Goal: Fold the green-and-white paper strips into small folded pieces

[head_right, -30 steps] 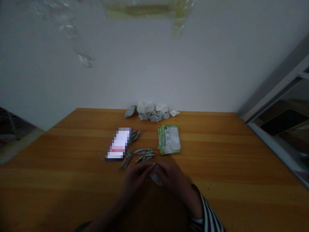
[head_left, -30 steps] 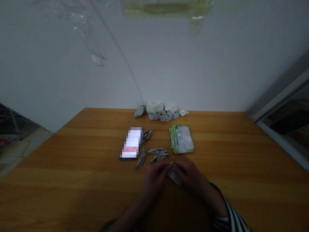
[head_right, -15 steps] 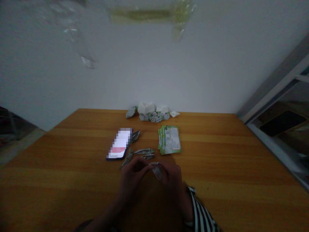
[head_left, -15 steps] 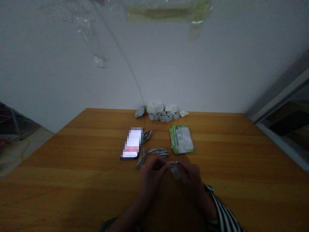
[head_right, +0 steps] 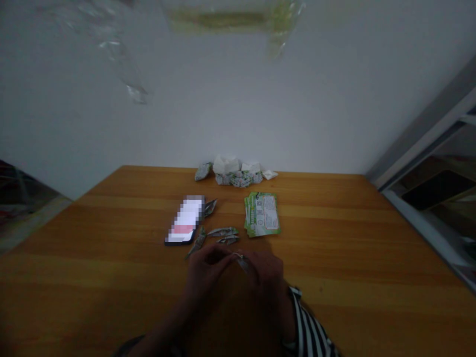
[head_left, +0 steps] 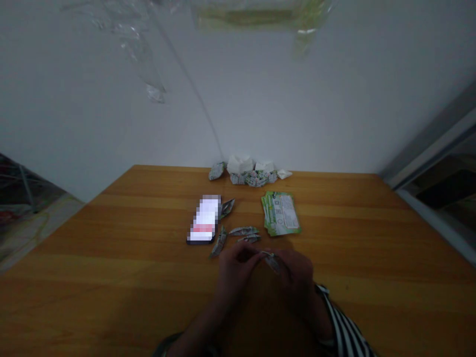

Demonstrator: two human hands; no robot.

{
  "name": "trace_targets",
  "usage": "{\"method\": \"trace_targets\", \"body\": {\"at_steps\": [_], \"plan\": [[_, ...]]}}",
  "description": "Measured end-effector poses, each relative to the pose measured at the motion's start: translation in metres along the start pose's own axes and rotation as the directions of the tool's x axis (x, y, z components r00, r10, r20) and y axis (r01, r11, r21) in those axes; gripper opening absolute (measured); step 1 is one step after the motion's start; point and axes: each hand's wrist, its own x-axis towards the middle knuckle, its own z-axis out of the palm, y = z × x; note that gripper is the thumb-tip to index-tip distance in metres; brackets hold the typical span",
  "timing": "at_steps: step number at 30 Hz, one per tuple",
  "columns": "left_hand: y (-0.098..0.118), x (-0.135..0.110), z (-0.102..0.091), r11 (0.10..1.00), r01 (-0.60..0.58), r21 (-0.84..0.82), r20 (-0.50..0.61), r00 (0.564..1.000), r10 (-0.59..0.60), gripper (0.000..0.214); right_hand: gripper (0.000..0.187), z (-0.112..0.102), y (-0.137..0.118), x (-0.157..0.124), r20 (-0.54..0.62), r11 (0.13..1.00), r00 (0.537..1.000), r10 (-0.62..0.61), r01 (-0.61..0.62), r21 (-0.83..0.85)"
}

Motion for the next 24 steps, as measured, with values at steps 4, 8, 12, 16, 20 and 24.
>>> {"method": "trace_targets", "body": {"at_steps": [4,8,12,16,20,24], "plan": [[-0.001,0.001,0.002,0.944,0.181,-0.275,0.031,0.983,-0.179,0.03,0.03,0.003,0.001,-0.002,0.002,0.999,0.999,0.033,-0.033,0.044],[-0.006,0.0,0.002,0.89,0.13,-0.436,0.03,0.991,-0.13,0.04,0.027,0.008,-0.004,-0.003,0.001,0.988,0.994,0.114,-0.113,0.109],[-0.013,0.001,0.003,0.886,0.094,-0.454,0.015,0.995,-0.098,0.035,0.028,0.014,-0.014,-0.001,-0.018,0.931,0.951,0.309,-0.298,0.212],[-0.012,0.0,0.01,0.919,0.149,-0.366,0.085,0.988,-0.127,0.029,0.034,0.02,-0.024,0.0,-0.073,0.847,0.874,0.48,-0.44,0.3],[-0.009,-0.006,0.014,0.995,-0.002,-0.095,0.075,0.997,0.009,0.026,0.034,0.025,-0.03,0.0,-0.078,0.798,0.835,0.545,-0.487,0.356],[-0.009,-0.005,0.005,0.977,-0.099,0.191,-0.05,0.993,0.11,0.027,0.031,0.023,-0.029,0.004,0.015,0.872,0.904,0.426,-0.415,0.259]]}}
